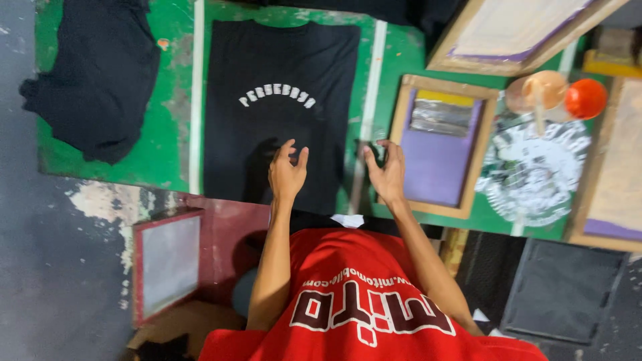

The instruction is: The person smooths a black t-shirt on a green table, then uses a wooden screen printing frame and a squeegee to apply purple ink onto the fabric. After printing, the person folds the t-shirt and places it aside.

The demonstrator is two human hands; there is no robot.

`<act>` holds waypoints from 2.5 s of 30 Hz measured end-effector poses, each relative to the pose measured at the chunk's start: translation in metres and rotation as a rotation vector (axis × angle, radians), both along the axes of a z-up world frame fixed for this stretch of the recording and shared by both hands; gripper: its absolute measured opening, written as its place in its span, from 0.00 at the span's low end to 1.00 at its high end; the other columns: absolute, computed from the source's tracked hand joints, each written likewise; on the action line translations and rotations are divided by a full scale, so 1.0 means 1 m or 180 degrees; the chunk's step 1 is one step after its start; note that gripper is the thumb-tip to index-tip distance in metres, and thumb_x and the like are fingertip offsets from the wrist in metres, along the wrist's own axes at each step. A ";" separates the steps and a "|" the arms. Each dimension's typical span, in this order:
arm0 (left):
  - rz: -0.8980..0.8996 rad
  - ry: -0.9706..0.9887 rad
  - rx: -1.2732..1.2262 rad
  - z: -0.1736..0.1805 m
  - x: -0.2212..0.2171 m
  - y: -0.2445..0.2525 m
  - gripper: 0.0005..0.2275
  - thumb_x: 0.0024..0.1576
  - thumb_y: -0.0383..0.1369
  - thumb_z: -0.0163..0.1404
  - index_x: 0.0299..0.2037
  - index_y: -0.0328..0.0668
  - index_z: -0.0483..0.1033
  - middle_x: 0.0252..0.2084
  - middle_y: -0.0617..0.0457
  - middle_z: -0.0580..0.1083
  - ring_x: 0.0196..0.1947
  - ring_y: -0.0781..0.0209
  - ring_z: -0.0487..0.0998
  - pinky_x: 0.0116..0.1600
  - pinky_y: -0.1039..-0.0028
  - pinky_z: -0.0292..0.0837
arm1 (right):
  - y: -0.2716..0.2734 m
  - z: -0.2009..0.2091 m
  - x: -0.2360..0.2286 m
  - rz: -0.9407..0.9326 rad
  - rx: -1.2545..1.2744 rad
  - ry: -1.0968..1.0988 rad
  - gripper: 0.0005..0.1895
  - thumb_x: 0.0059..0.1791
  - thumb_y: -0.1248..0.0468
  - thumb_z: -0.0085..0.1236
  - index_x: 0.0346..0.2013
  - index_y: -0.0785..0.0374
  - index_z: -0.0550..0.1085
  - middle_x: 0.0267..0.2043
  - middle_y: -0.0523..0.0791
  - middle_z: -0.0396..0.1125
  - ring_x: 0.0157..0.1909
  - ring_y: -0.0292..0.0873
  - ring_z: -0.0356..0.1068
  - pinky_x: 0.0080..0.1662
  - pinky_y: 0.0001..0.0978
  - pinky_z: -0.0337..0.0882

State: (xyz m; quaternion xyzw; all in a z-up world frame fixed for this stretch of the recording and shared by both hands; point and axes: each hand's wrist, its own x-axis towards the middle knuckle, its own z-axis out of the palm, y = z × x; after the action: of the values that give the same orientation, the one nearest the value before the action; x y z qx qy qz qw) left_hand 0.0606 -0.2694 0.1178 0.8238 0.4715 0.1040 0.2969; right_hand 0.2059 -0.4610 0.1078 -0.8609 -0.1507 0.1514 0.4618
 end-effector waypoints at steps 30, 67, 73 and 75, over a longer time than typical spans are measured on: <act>-0.0455 -0.1434 -0.0913 -0.002 -0.135 0.260 0.07 0.62 0.32 0.58 0.45 0.36 0.80 0.40 0.45 0.75 0.42 0.59 0.70 0.50 0.64 0.71 | 0.039 0.029 -0.137 -0.2172 0.1512 0.1811 0.03 0.52 0.61 0.60 0.37 0.55 0.75 0.44 0.37 0.62 0.47 0.36 0.62 0.40 0.24 0.71; -0.4415 -0.0742 -0.2435 0.049 0.192 -0.512 0.20 0.56 0.19 0.59 0.60 0.41 0.76 0.47 0.48 0.78 0.46 0.59 0.80 0.49 0.70 0.77 | -0.583 0.014 -0.286 -0.6298 0.2252 -0.1191 0.12 0.50 0.80 0.59 0.45 0.65 0.72 0.42 0.46 0.70 0.44 0.38 0.75 0.53 0.38 0.83; -0.4849 -0.1210 -0.2486 0.022 0.278 -0.662 0.21 0.62 0.22 0.55 0.66 0.39 0.68 0.47 0.42 0.78 0.46 0.50 0.81 0.48 0.63 0.76 | -0.695 -0.003 -0.192 -0.6327 0.2221 -0.1552 0.12 0.51 0.78 0.58 0.44 0.61 0.73 0.43 0.43 0.69 0.45 0.35 0.73 0.55 0.38 0.82; -0.5385 -0.1558 -0.1618 -0.006 0.305 -0.700 0.31 0.55 0.23 0.60 0.70 0.29 0.61 0.62 0.23 0.67 0.64 0.26 0.66 0.67 0.47 0.62 | -0.727 -0.012 -0.168 -0.6119 0.1087 -0.0028 0.39 0.52 0.65 0.67 0.70 0.74 0.55 0.66 0.76 0.50 0.70 0.75 0.49 0.69 0.59 0.56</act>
State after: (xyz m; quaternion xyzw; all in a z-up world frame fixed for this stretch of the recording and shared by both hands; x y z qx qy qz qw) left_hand 0.3656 -0.9695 0.1115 0.7593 -0.3563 -0.0834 0.5381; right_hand 0.0382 -1.1876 0.0958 -0.5388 0.5941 -0.3168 0.5063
